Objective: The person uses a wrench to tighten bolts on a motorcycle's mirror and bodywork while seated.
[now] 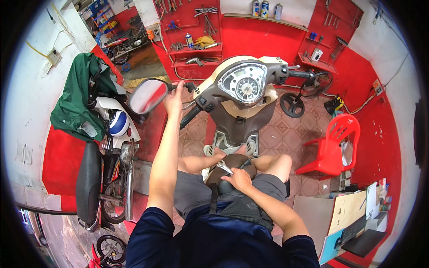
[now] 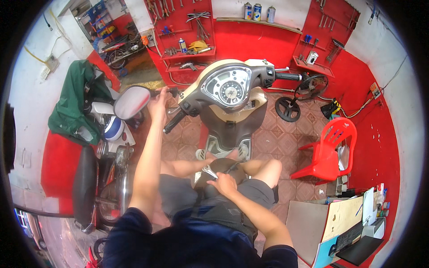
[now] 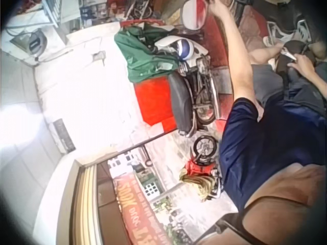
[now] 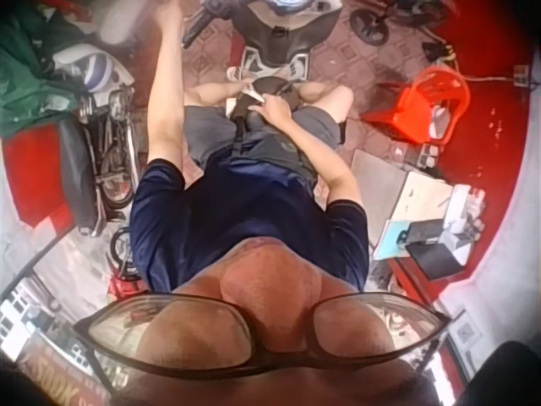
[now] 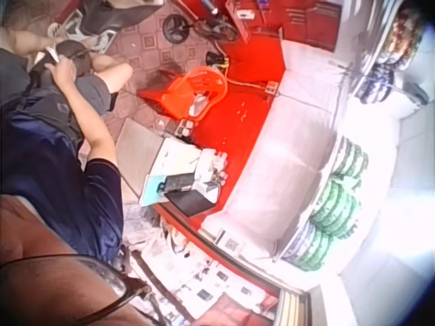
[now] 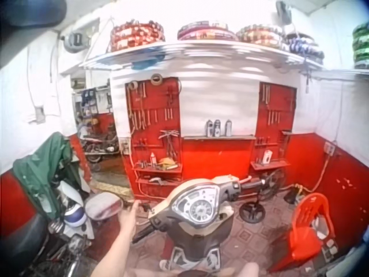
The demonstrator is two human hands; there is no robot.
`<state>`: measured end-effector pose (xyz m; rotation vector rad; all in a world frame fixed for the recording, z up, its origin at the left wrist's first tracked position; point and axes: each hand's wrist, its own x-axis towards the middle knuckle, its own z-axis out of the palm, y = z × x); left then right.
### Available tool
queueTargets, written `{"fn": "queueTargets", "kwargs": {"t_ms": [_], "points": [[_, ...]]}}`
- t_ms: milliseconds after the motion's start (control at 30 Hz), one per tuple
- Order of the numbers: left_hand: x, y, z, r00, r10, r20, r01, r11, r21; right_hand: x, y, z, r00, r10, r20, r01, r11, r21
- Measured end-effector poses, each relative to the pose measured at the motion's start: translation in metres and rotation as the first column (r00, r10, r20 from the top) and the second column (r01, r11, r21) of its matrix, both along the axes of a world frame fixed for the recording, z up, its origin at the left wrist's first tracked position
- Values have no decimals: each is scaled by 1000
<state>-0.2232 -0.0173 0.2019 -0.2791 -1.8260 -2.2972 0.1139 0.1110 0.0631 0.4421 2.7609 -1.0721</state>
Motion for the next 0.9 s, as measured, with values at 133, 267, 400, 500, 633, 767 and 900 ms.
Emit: {"fn": "queueTargets", "kwargs": {"t_ms": [133,267,400,500,633,767,900], "points": [[-18,10,-4,965,-191,178,112,918,382,3,5,-1,1000,-14,27,14,1000,-3],[-58,16,2,938,-247,242,180,947,267,2,3,5,999,-22,26,22,1000,2],[-96,21,12,954,-164,249,215,957,-195,0,-1,4,1000,-8,25,8,1000,-12],[-82,39,28,991,-112,76,135,813,-567,0,6,4,999,-16,39,16,1000,-4],[-58,42,49,984,-168,-66,73,706,-704,1,3,4,1000,-12,23,12,1000,-5],[-33,36,55,966,-167,-199,-45,646,-762,1,2,4,1000,-14,17,14,1000,-9],[6,33,57,957,-144,-250,-67,732,-678,1,4,3,999,-19,34,19,1000,-6]]}}
